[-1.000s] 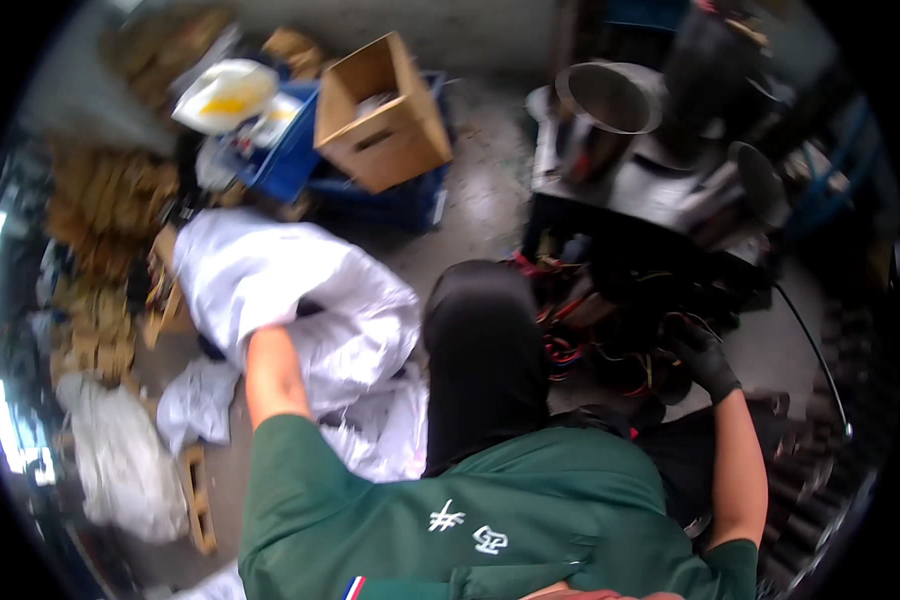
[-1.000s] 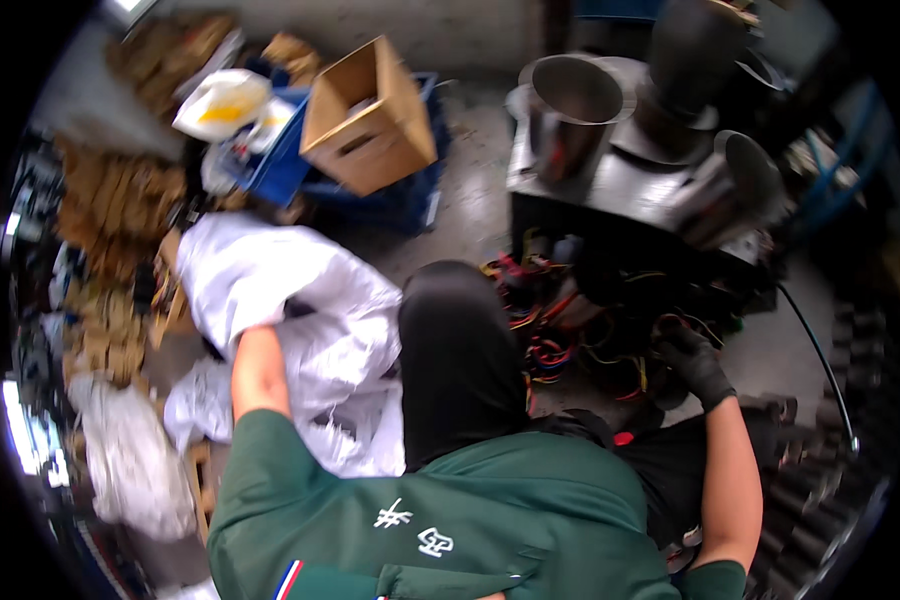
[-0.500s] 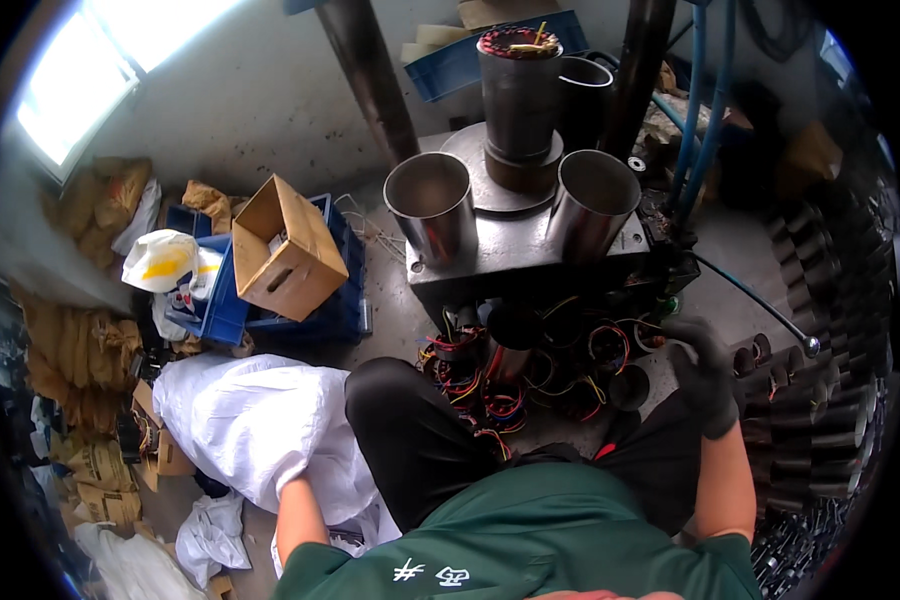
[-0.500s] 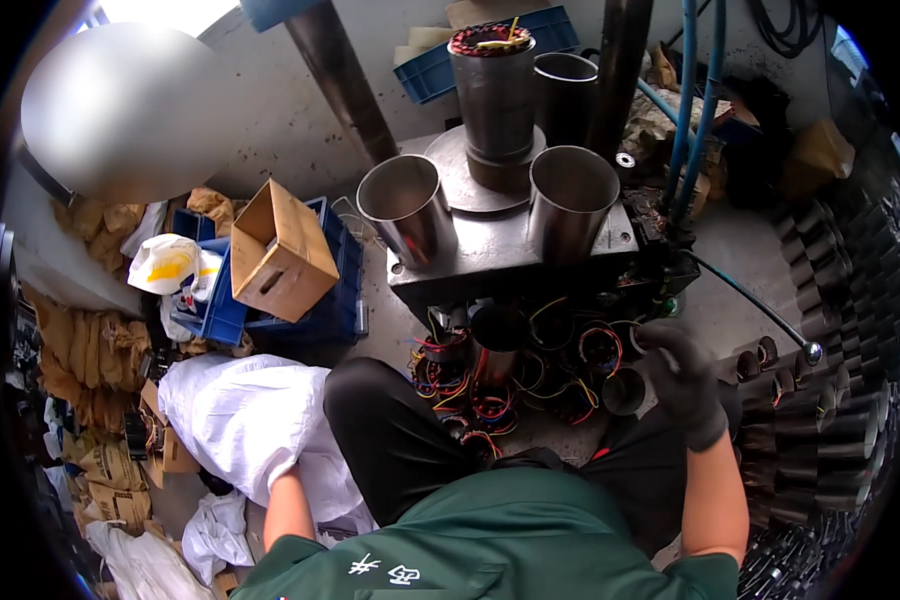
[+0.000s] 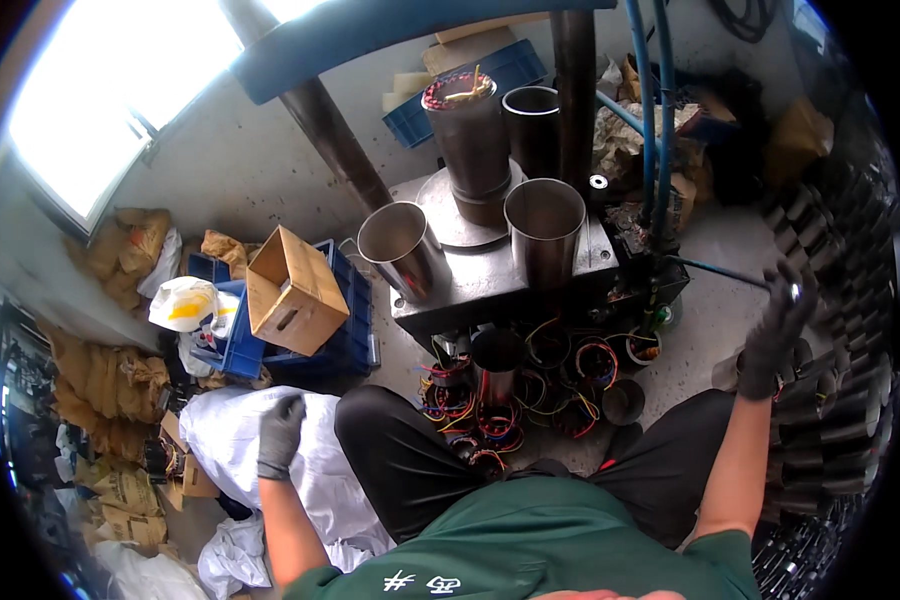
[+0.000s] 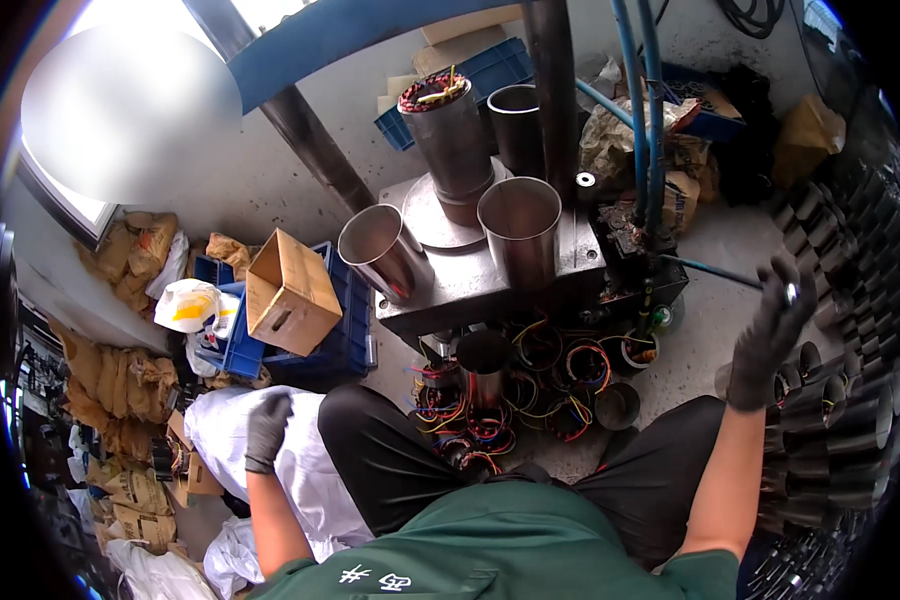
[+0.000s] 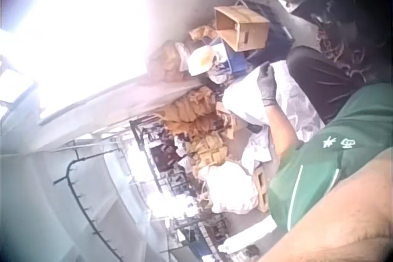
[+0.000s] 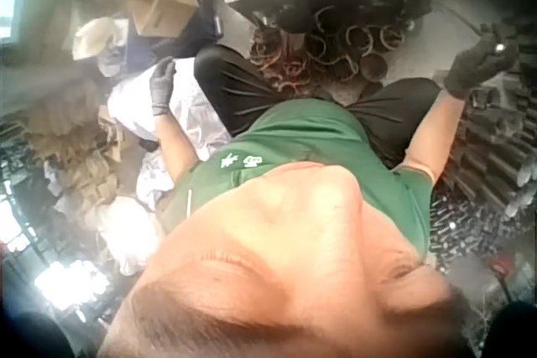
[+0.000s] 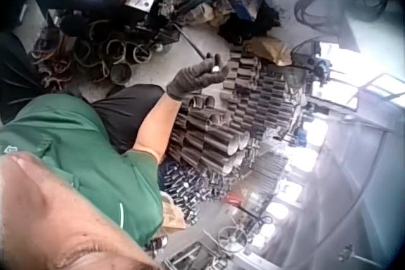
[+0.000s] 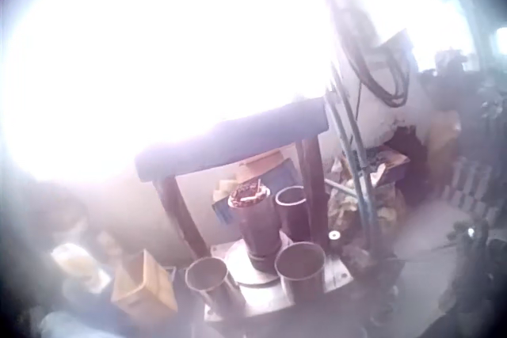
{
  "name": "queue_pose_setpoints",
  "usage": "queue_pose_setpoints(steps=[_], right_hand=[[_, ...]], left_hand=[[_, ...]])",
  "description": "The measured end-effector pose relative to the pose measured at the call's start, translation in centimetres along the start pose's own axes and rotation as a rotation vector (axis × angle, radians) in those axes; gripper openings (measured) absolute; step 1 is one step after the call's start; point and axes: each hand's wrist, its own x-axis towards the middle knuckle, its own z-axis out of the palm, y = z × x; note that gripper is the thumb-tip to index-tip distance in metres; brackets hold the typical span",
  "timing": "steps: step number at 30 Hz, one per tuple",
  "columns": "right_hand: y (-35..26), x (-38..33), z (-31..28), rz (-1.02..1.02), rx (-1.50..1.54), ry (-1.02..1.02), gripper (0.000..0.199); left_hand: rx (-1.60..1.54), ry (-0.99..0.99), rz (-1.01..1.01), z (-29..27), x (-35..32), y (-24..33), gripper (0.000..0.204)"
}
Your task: The person organizes colored wires on a motor stator using a thin metal tool, places the stator and a metal cylinder into a hydraulic press to assemble them, and then wipes the finished part with a cloth.
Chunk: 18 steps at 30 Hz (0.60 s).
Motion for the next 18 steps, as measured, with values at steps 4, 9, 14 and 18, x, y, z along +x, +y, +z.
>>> queue_pose_setpoints(steps=[4, 9, 14, 18], right_hand=[[1.9, 6.9, 6.6, 0.006, 0.023, 0.084, 0.047], [2.5, 10.0, 11.1, -0.003, -0.055, 0.167, 0.054], [2.3, 9.5, 10.7, 0.037, 0.027, 0.243, 0.058], [1.0, 9.4, 11.0, 0.13, 0.055, 0.286, 0.057]], left_hand=[[-0.704, -0.024, 0.247, 0.1, 2.8, 16.9, 0.031], [-0.521, -0.417, 0.533, 9.5, 5.4, 28.7, 0.086], [-0.262, -0.348, 0.801, 16.0, 7.5, 36.0, 0.086], [-0.121, -0.258, 0.837, 20.5, 11.1, 35.1, 0.046]])
